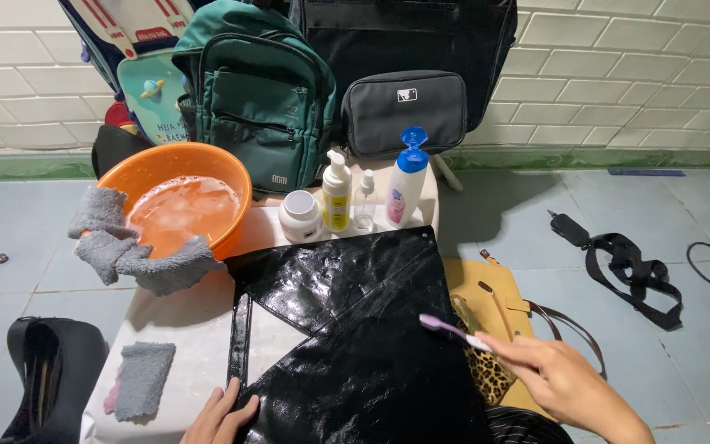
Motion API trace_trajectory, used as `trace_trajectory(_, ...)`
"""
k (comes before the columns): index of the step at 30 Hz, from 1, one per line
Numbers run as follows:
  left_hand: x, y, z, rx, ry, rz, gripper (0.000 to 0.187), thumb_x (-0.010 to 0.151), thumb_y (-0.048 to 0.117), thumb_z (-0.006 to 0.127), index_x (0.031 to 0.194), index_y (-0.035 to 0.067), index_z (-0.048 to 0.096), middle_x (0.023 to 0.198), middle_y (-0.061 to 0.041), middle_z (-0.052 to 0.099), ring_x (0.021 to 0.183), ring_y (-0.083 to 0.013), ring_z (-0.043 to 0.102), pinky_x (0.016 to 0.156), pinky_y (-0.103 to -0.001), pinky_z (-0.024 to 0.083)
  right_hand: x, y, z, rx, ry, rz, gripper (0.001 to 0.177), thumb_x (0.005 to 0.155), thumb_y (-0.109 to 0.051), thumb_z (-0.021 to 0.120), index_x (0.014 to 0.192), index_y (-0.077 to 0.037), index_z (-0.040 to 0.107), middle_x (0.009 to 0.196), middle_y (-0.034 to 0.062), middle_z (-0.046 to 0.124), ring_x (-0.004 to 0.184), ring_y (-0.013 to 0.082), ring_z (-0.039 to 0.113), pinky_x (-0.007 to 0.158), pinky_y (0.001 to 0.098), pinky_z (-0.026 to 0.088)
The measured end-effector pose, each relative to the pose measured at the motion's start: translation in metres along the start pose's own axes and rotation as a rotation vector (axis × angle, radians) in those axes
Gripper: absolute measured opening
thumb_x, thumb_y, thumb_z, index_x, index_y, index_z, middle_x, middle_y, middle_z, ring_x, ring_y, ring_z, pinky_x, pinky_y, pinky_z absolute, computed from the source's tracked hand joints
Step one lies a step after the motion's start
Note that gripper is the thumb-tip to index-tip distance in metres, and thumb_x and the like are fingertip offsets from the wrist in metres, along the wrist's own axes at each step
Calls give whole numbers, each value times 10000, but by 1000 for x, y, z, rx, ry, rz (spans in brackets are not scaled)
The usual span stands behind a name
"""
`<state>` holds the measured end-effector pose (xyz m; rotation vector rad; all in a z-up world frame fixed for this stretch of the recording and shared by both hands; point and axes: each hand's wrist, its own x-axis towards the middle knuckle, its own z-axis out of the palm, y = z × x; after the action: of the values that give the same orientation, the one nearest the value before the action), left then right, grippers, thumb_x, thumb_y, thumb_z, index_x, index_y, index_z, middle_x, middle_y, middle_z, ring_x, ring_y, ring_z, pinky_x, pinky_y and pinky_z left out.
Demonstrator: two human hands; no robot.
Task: Cleaning a black leather piece using a toothbrush and a cloth with soapy water.
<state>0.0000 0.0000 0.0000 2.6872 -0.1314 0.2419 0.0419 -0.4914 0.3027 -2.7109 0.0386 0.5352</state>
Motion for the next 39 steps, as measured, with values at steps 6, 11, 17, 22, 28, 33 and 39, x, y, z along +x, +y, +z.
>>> trace_trajectory(6,-2,8,-6,16,11,-2,313,859,346,615,1121,363,785,1475,-17,586,1414,-366,498,1191,-514,417,25,-32,4,33,436,-182,418,910,-213,606,1292,-333,726,712,-17,588,544,141,509,527,326,418)
trace_trajectory(11,0,14,-13,4,-3,-1,317,857,340,627,1132,358,783,1479,-31,580,1423,-369,482,1193,-520,405,67,-55,-3,155,688,-401,401,901,-18,596,1264,-123,730,841,49,601,565,146,528,499,301,453)
trace_trajectory(17,0,14,-12,-1,32,29,317,858,345,626,1134,341,780,1476,-55,580,1414,-379,488,1163,-529,425,78,-101,-29,243,708,-301,331,944,-105,600,1247,-110,732,849,85,653,660,199,595,599,333,482)
trace_trajectory(22,0,12,-7,-1,66,17,290,859,381,623,1099,355,783,1460,-36,596,1395,-381,506,1156,-519,441,77,-115,-43,298,708,-237,319,959,-133,570,1228,-78,731,836,95,693,608,192,562,552,329,465)
trace_trajectory(28,0,6,3,5,93,26,274,850,382,637,1077,356,788,1440,-36,613,1369,-392,533,1147,-516,457,72,-125,-53,329,688,-148,331,965,-164,568,1242,-86,731,792,87,694,602,183,540,555,326,450)
trace_trajectory(33,1,2,15,17,171,38,238,831,382,665,1027,348,796,1402,-39,644,1321,-396,577,1132,-500,485,70,-127,-59,321,740,-181,319,977,-151,564,1242,-73,724,790,90,672,599,192,534,553,341,444)
trace_trajectory(39,2,0,25,7,245,26,198,810,376,693,966,344,810,1367,-27,671,1294,-377,608,1143,-484,489,50,-129,-58,270,900,-349,296,979,-58,583,1242,-26,717,806,79,645,553,162,508,491,318,413)
